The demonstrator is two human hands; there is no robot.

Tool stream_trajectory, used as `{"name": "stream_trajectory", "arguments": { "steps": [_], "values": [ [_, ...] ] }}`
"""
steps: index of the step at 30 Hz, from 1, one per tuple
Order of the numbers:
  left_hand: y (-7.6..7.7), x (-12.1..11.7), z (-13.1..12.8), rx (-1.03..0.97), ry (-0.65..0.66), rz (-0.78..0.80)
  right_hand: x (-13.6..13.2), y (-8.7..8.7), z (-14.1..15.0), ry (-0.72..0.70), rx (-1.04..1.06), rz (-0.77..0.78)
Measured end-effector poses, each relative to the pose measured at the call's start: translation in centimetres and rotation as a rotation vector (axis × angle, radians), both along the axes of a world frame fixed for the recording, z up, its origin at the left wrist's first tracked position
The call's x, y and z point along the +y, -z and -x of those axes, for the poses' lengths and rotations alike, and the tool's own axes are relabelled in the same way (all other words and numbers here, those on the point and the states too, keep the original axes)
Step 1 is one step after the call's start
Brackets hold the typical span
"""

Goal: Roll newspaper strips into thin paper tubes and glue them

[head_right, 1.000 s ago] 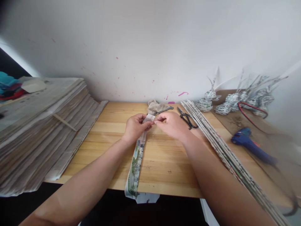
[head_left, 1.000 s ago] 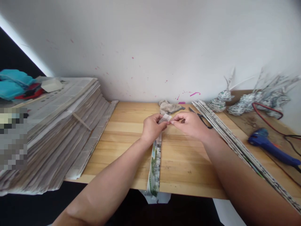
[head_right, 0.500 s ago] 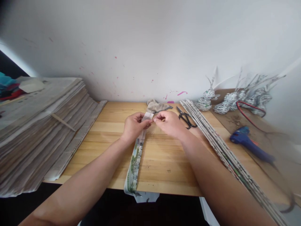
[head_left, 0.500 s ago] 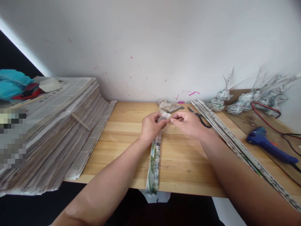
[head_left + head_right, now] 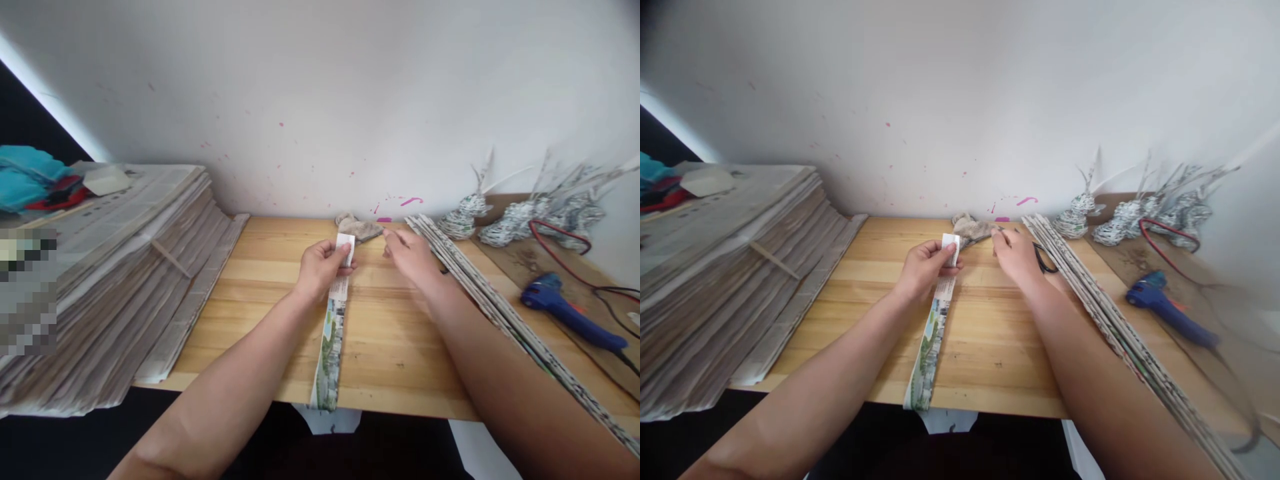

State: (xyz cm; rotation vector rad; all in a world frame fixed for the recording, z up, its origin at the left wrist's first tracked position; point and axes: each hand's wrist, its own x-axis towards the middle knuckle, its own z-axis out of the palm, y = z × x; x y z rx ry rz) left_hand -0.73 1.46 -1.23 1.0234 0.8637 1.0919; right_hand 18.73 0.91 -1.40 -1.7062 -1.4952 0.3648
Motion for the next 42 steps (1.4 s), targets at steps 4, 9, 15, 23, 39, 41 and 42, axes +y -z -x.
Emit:
{"name": "stream_trajectory", "arguments": {
  "steps": [4,9,15,23,39,41,42],
  "values": [
    [0.1,0.2,-0.1,-0.023,-0.047,0.039,0.7,1.4,0.6,-0.098,-0.258,-0.125],
    [0.0,0.0,-0.3,-0.014,-0.020,0.049,1.8,2.1,1.5,-0.094,-0.571,-0.052],
    [-0.2,-0.2,-0.3,0.020,-0.011,0.060,1.8,1.9,1.4,-0.023,-0.480,-0.048],
    [0.2,-0.3,-0.4,0.039,0.022,0.050,1.9,2.3,1.2,-0.039,-0.557,-0.026],
    [0.5,0.1,-0.2,0.038,0.038,0.003,-0.7,-0.1,2.7,-0.329,0.404,0.169],
    [0.6,0.1,-0.2,0.043,0.032,-0.005,-0.9,-0.3,2.8,-0.300,0.369,0.178],
    [0.6,0.0,-0.2,0.048,0.025,0.001,-0.9,-0.4,2.8,-0.267,0.333,0.173]
  ]
}}
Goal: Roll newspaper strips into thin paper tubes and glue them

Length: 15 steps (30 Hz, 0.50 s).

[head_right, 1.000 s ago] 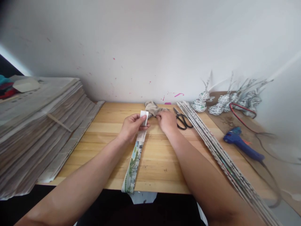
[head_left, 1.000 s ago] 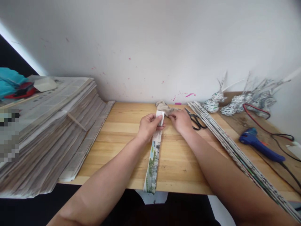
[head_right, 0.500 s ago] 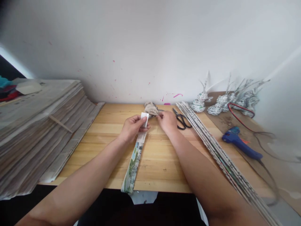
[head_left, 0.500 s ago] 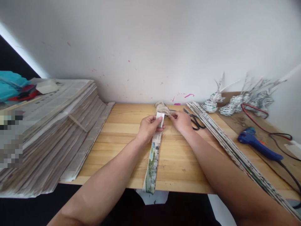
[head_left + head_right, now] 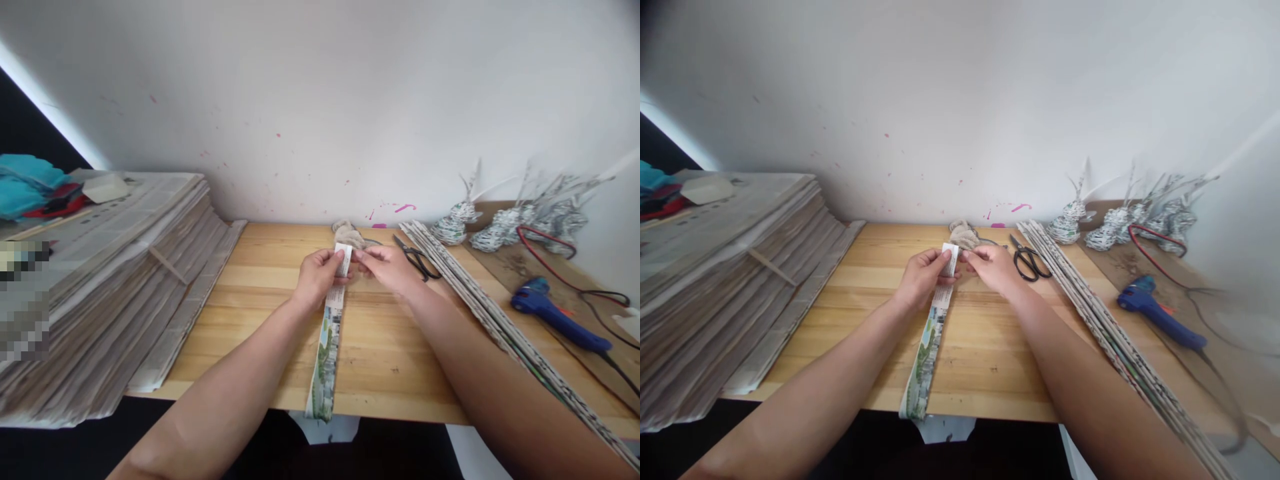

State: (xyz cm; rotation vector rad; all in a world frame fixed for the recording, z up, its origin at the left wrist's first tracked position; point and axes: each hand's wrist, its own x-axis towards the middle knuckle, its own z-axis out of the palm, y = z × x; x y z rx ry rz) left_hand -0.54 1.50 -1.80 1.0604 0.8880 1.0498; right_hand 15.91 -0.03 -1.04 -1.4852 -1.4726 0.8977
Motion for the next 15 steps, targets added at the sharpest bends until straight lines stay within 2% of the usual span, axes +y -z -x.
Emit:
{"name": "stream_trajectory", "arguments": {
  "steps": [4,7,10,12,15],
  "values": [
    [-0.2,-0.1,0.0,0.017,-0.012,0.022,-0.1,-0.3,-0.2,0.058,-0.150,-0.068],
    [-0.2,-0.1,0.0,0.014,-0.008,0.020,-0.4,-0.7,0.0,0.033,-0.032,-0.056],
    [-0.2,-0.1,0.0,0.016,-0.008,0.024,-0.6,-1.3,0.3,-0.018,0.133,0.046],
    [-0.1,-0.1,0.0,0.036,-0.007,0.010,-0.8,-1.7,0.4,-0.063,0.139,0.085],
    [0.0,-0.2,0.0,0.084,0.007,-0.049,-0.9,-1.9,0.4,-0.103,0.114,0.054]
  ]
}}
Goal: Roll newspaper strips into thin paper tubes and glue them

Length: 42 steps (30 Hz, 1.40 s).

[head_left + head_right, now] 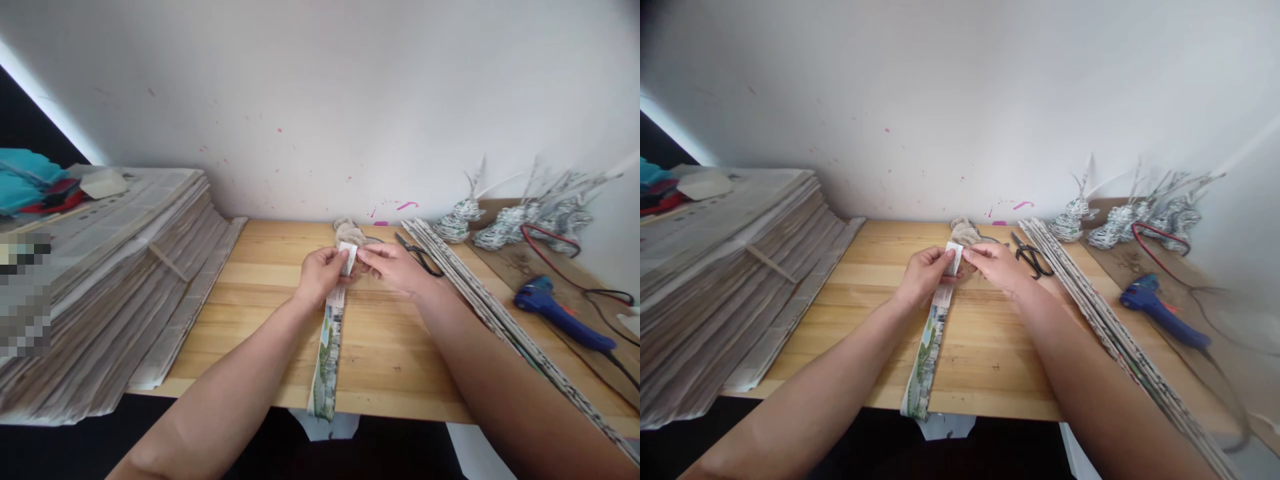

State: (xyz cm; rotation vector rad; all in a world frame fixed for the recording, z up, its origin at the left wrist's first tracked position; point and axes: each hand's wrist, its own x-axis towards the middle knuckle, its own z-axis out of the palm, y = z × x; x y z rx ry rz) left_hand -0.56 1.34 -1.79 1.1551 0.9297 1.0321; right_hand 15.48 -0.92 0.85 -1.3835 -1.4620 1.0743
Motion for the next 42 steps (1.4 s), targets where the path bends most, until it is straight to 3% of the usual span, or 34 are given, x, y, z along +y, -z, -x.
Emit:
{"name": "stream_trajectory", "arguments": {
  "steps": [6,19,34,42],
  "values": [
    [0.0,-0.2,0.0,0.065,0.023,-0.061,0.1,0.4,0.1,0.032,-0.006,-0.019],
    [0.1,-0.2,-0.1,0.059,0.028,-0.058,0.0,0.4,1.1,0.157,0.224,0.055],
    [0.3,-0.5,-0.2,0.108,0.050,-0.105,0.1,0.8,1.4,0.230,0.225,0.036],
    [-0.5,-0.5,-0.1,0.048,0.029,-0.007,0.2,0.6,0.4,0.073,0.236,0.070]
  ]
}}
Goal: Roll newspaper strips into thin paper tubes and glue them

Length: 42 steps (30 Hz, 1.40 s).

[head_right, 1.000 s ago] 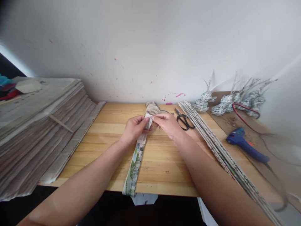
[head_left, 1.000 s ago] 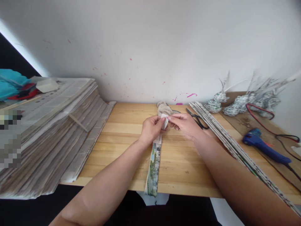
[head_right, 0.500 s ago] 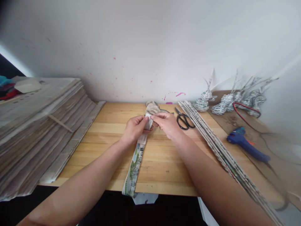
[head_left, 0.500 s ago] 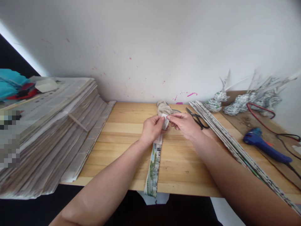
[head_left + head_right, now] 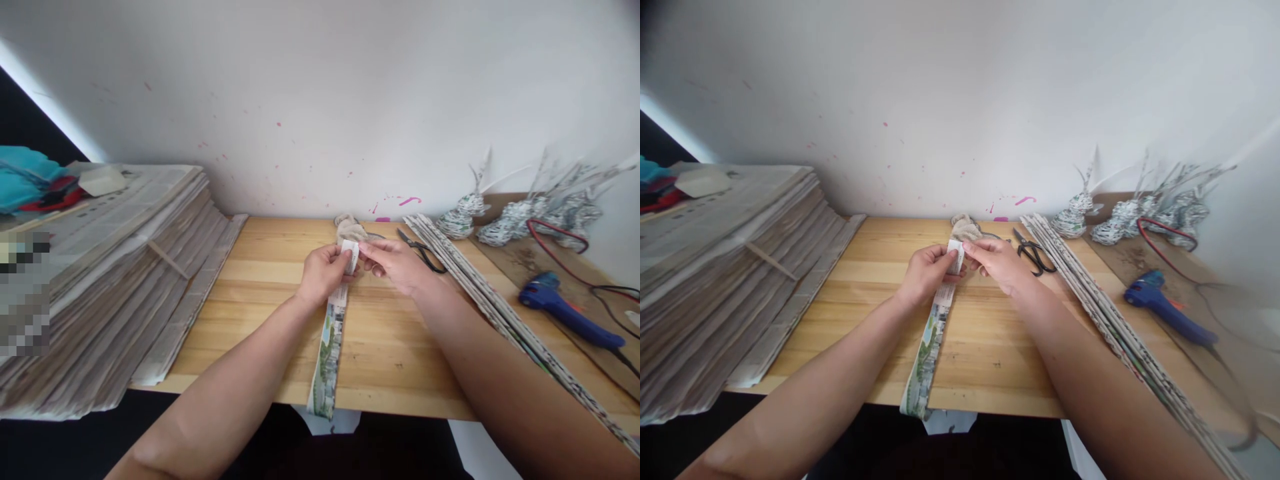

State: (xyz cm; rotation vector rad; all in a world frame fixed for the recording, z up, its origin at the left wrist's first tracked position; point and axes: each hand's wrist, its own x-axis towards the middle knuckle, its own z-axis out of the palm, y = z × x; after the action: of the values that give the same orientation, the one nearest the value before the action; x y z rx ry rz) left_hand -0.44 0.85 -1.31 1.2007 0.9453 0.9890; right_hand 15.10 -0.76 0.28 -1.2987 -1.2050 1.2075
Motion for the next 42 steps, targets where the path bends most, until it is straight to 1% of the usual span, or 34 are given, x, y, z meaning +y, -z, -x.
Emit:
{"name": "stream_trajectory", "arguments": {
  "steps": [6,12,16,21,34,39,42],
  "values": [
    [-0.3,-0.1,0.0,-0.008,0.017,-0.003,0.1,0.1,-0.2,0.018,-0.064,-0.015],
    [-0.1,-0.1,0.0,0.002,0.033,-0.012,0.4,0.5,-0.3,0.026,-0.016,0.021],
    [-0.1,-0.1,0.1,0.015,0.028,-0.009,0.5,0.7,-0.2,0.027,0.011,0.016],
    [0.0,0.0,0.0,0.007,0.023,-0.004,0.4,0.6,0.3,0.119,0.038,0.025],
    [0.8,0.2,0.0,0.032,0.048,-0.055,0.3,0.6,0.8,0.185,0.050,0.052],
    [0.8,0.1,0.0,0.039,0.072,-0.069,0.2,0.7,1.2,0.212,0.064,0.036],
    [0.6,0.1,0.0,0.016,0.068,-0.026,0.2,0.6,0.9,0.164,0.049,0.017]
  ]
}}
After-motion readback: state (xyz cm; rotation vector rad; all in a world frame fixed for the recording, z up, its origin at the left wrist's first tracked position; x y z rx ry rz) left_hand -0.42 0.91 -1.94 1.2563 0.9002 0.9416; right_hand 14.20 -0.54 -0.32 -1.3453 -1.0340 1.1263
